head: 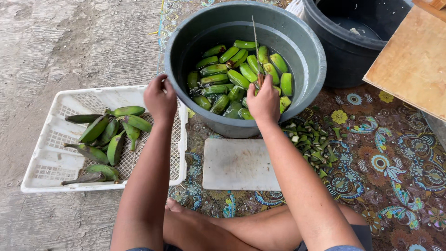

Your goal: The person sits on a mat and cuts green bananas on a white cutting board using a knife. They trim the ends of each banana, slice them into smaller pieces, and place the cut pieces into a large bucket of water. The person repeats this process for multiple bananas taken from a white crate.

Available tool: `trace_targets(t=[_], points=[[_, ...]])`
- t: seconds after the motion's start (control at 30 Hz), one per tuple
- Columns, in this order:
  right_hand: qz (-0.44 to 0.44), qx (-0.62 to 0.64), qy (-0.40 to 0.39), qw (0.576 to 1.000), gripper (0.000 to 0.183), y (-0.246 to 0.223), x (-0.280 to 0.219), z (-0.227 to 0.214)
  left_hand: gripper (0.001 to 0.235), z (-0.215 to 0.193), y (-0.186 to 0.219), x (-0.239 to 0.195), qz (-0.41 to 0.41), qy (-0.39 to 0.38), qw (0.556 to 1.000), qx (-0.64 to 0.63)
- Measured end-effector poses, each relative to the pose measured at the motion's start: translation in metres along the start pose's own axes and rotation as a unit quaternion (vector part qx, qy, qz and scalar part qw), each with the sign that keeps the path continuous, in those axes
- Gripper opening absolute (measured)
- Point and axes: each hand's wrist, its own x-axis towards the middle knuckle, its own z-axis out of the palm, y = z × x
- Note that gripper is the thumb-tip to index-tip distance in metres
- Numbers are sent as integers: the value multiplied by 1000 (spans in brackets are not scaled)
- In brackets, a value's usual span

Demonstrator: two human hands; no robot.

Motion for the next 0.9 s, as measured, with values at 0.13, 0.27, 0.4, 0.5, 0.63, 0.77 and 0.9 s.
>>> trace_targets(t=[0.13,0.27,0.4,0.5,0.63,0.77,0.9], points=[[-28,-37,-30,998,24,5,1,9,15,-52,-101,-44,-95,-56,979,171],[-30,-35,-50,998,22,-6,-1,0,25,-90,-199,-112,-422,-288,808,294],[-39,-32,-72,996,26,-13,-2,-7,59,-104,-215,-126,-497,-324,721,359],[-66,-13,-61,996,13,-12,-4,-6,64,-106,-212,-108,-503,-283,747,330],[-68,4,-64,996,10,-2,5,3,70,-133,-171,-65,-522,-255,702,412],[-47,-6,-64,997,13,1,12,8,100,-143,-192,-72,-524,-380,682,339],[-51,-5,-66,997,13,-2,9,8,100,-128,-231,-105,-515,-384,669,374]])
